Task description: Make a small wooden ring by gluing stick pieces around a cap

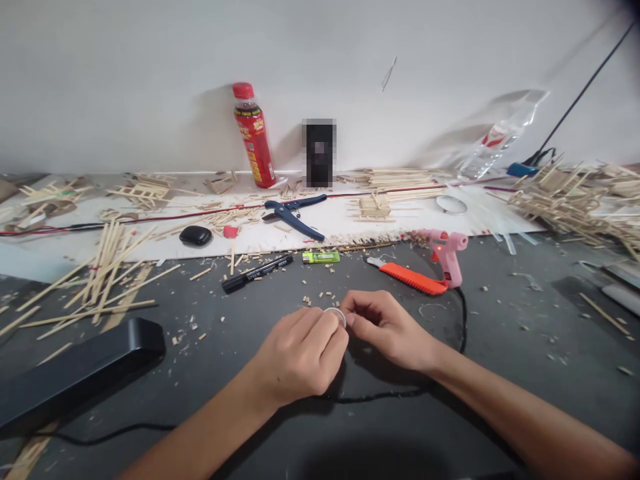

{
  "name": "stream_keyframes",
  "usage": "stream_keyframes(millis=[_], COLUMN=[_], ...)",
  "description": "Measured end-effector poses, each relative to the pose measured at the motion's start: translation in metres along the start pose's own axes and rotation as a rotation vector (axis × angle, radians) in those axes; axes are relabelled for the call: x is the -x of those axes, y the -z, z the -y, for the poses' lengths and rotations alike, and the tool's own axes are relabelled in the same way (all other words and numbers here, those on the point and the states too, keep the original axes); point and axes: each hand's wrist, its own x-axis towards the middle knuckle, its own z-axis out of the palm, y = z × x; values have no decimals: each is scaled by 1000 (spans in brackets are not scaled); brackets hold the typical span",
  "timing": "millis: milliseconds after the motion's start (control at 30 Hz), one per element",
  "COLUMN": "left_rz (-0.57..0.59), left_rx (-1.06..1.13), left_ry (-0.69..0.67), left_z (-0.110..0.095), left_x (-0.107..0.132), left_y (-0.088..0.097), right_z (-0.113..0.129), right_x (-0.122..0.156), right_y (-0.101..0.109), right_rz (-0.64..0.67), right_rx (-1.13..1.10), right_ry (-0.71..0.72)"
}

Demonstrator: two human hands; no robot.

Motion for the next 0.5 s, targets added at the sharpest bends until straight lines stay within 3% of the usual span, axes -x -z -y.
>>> stream_keyframes(millis=[167, 300, 400, 500], left_rz=[1, -42, -114, -240], left_rx=[64, 133, 134, 169], left_ry=[22, 143, 304, 482], left_z=[-8, -8, -3, 3], left_x=[-4, -7, -12, -17], left_y=[2, 5, 15, 23], right_z=[12, 15, 8, 0], right_x=[12, 12, 6, 4], right_y=[-7, -8, 8, 33], right_rz=[-92, -220, -312, -296], right_rx=[32, 66, 63, -27], right_ry=[-21, -19, -6, 24])
